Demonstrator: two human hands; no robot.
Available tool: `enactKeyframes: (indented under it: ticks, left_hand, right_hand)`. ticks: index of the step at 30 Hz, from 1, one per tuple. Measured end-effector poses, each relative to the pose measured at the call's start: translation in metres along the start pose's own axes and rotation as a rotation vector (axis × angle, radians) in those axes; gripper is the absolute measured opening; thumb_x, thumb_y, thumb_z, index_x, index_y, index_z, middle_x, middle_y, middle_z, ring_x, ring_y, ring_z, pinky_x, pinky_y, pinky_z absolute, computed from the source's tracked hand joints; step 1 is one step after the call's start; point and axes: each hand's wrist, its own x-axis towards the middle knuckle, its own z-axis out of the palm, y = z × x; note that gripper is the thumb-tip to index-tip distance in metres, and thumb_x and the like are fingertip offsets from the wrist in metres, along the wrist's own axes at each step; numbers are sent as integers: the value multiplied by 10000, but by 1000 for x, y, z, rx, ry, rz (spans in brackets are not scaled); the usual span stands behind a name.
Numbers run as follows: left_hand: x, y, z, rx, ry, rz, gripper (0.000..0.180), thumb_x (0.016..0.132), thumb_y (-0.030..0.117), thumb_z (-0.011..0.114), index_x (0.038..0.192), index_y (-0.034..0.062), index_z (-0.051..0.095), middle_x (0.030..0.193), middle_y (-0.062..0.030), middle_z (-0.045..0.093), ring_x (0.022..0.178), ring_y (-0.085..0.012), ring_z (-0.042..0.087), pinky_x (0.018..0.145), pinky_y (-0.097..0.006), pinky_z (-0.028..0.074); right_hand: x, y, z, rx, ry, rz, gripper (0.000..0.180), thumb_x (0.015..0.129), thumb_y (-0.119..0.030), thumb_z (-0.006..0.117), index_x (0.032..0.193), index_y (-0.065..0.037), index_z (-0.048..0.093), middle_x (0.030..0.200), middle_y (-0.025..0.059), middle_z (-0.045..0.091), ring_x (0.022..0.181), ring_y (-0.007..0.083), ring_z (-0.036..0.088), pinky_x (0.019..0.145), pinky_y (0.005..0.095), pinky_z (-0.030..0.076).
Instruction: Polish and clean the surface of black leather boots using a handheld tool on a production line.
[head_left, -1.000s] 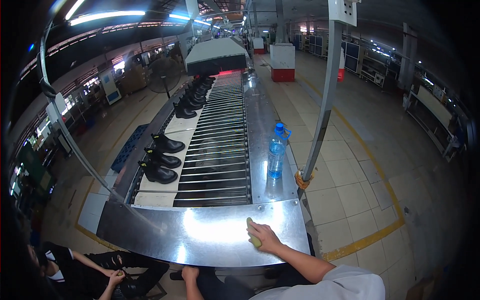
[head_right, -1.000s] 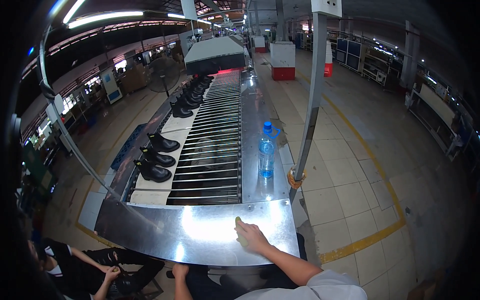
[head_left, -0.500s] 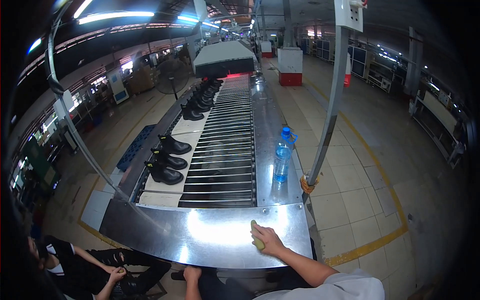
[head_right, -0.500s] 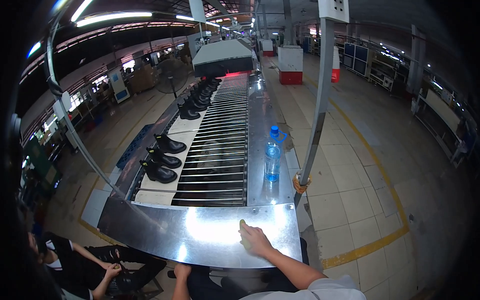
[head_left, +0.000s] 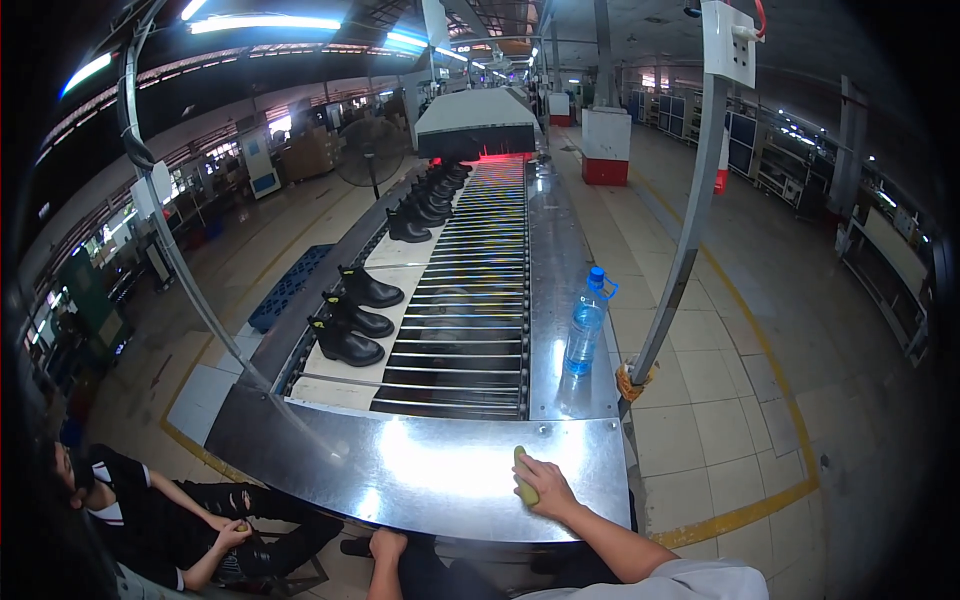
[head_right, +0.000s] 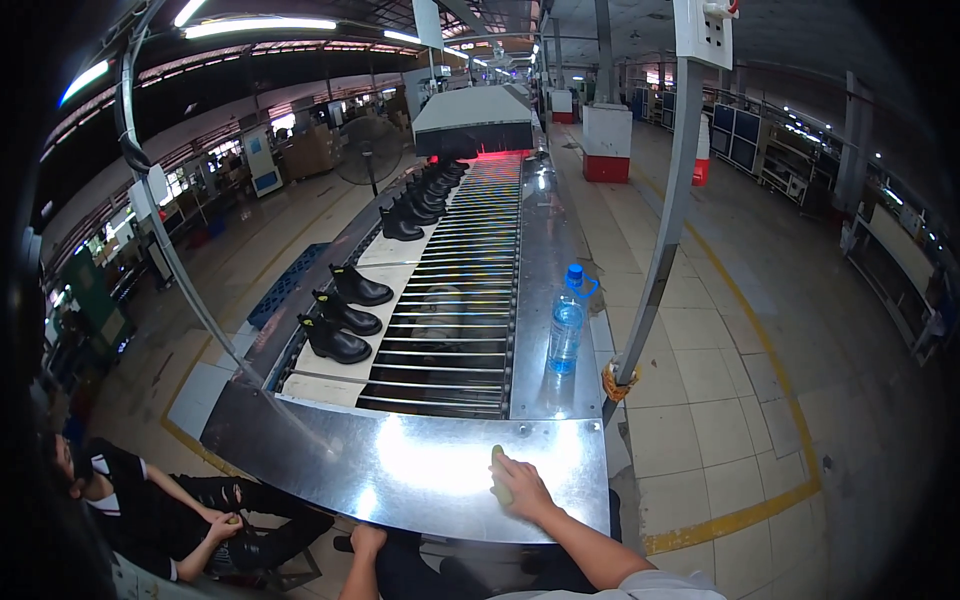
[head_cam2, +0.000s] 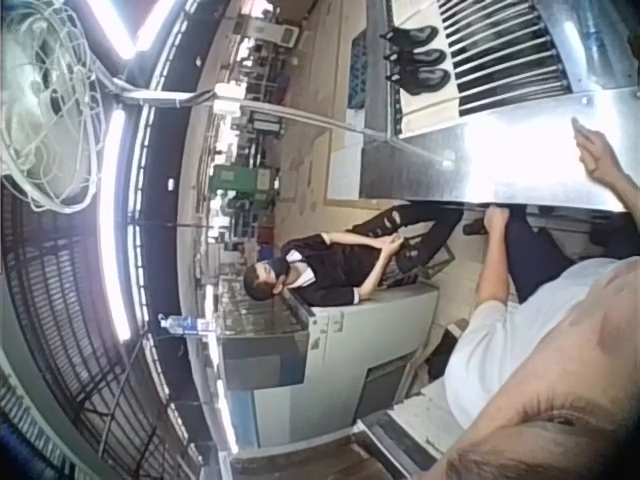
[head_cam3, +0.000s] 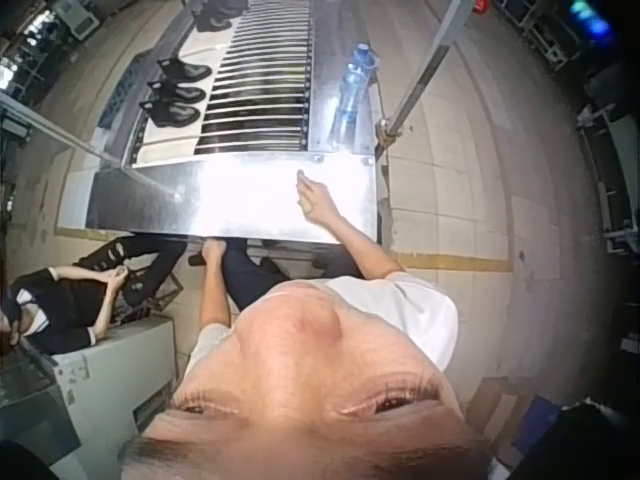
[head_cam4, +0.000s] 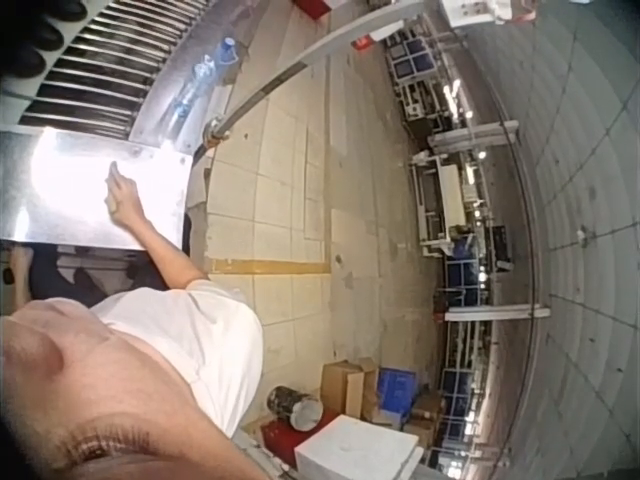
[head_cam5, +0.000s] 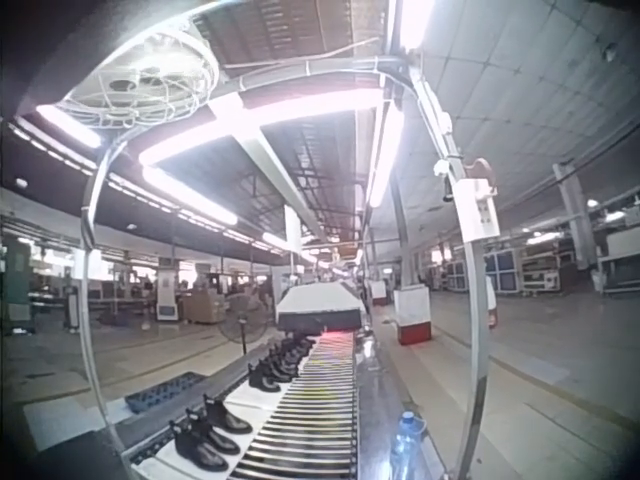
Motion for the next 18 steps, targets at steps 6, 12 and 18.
enactKeyframes:
  ticks: [6,12,18]
  left_hand:
    - [-1,3,-1,-3,-12,-1,383,821,309,694,1055,18,778,1138,-252,729,1112,-405,695,980,-469,547]
    - [-3,8,-6,39,-58,1,380,836,269,639,1112,37,759,1164,-240,723,1129,-416,680,983,-488,538]
    - [-5,9,-6,20,-18,3,351,818,277,684,1053,37,785,1130,-239,734,1097,-398,702,970,-464,553]
  right_hand:
    - [1,0,-2,-2,-1,2,492,891,-265,768,1342,-129,623,1470,167,538,1268,368,578,1053,482,441]
    - [-1,3,-3,7,2,2,491,898,-264,761,1348,-130,619,1473,166,534,1279,364,570,1058,485,436]
    - [2,-2,-7,34,-16,13,455,912,-220,719,1341,-120,607,1471,185,525,1289,370,559,1079,487,415]
